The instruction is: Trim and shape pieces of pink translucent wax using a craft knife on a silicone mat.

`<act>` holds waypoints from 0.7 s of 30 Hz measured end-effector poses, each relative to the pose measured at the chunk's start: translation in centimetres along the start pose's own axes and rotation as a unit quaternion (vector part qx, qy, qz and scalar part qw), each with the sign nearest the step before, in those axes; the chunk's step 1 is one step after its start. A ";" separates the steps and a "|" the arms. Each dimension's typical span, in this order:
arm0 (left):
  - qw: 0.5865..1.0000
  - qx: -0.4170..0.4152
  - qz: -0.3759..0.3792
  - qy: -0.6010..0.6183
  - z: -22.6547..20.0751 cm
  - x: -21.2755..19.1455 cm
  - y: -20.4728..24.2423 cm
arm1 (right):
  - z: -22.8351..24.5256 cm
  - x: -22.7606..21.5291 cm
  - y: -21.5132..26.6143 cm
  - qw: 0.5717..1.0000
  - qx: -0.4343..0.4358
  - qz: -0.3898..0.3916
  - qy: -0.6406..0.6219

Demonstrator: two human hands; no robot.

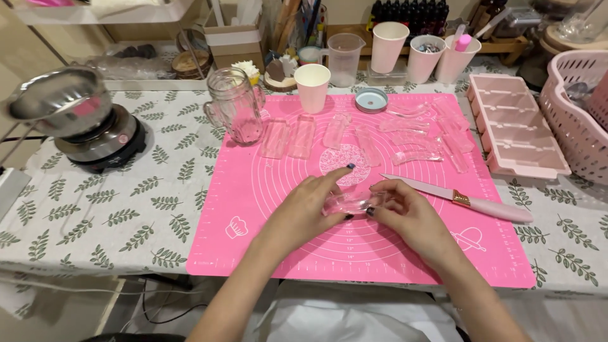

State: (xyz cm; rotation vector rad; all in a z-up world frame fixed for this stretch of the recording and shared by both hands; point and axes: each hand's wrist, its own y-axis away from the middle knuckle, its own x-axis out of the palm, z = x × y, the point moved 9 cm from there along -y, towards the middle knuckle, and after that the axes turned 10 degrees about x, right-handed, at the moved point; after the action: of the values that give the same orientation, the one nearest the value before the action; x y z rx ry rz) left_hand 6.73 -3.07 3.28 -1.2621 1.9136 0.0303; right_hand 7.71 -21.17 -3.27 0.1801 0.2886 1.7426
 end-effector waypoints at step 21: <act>1.000 -0.013 -0.021 -0.015 1.4 -0.2 2.4 | 2.6 -12.5 3.1 0.740 -0.131 -0.209 0.626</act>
State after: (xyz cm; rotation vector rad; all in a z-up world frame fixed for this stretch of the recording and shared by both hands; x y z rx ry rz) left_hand 5.73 -1.10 1.57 -1.3124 1.8665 0.0511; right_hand 7.85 -33.70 0.58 -1.2451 0.9564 1.1724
